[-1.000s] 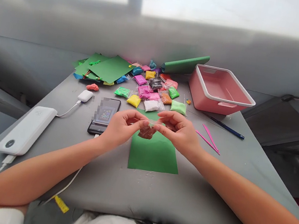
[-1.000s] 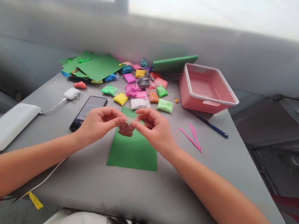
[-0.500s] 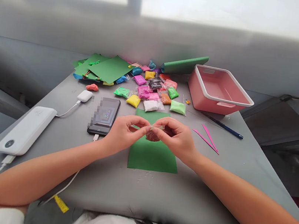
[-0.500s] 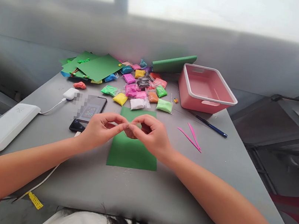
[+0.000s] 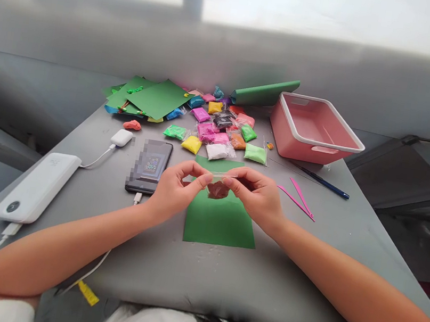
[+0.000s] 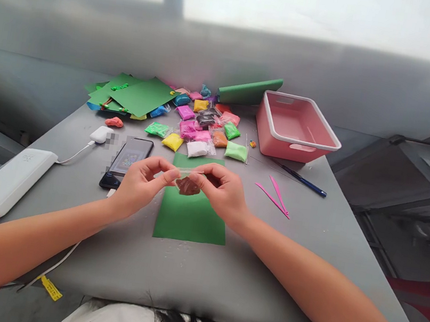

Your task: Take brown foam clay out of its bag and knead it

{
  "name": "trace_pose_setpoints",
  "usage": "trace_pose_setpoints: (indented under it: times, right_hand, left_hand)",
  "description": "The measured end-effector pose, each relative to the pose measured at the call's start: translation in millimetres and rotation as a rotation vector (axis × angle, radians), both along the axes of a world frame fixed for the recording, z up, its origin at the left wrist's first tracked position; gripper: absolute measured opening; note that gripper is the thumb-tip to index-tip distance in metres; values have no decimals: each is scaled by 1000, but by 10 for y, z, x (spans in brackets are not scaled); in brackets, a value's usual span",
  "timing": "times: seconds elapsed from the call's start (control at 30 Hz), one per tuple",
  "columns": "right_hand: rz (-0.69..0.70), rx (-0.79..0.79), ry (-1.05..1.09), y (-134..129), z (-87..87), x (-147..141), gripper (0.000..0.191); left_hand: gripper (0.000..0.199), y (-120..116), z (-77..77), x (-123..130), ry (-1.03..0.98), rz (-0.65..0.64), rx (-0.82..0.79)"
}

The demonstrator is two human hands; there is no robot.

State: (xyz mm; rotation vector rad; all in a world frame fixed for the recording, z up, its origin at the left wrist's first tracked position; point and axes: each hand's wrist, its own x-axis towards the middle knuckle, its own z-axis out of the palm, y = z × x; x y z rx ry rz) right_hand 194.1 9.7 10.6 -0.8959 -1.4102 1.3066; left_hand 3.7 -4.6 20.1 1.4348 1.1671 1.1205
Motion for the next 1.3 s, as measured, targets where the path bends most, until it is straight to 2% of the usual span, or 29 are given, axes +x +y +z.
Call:
trace_pose_setpoints:
  times: [0.1, 0.3, 0.67, 0.87, 1.03, 1.17, 1.3]
  right_hand:
    - [-30, 6, -6, -10, -7, 12, 29]
    - [46, -37, -2, -76, -1, -1, 31]
    - [80, -40, 17, -111, -72, -28, 29]
    - [59, -86, 19, -129, -29, -28, 31]
    - [22, -122, 56, -115, -4, -5, 34]
    - [73, -152, 14, -92, 13, 1, 35]
    - [91, -112, -28, -119, 20, -3, 35]
  left_hand:
    - [30, -3, -16, 8, -2, -16, -38]
    - [26, -26, -37, 26, 48, -115, 46]
    - [18, -40, -43, 27, 191, -114, 171]
    - [24, -40, -66, 39, 129, -124, 92]
    - [28, -26, -101, 31, 67, -83, 28]
    - [27, -10, -89, 6, 90, -102, 44]
    - [24, -20, -69, 5, 159, -127, 89]
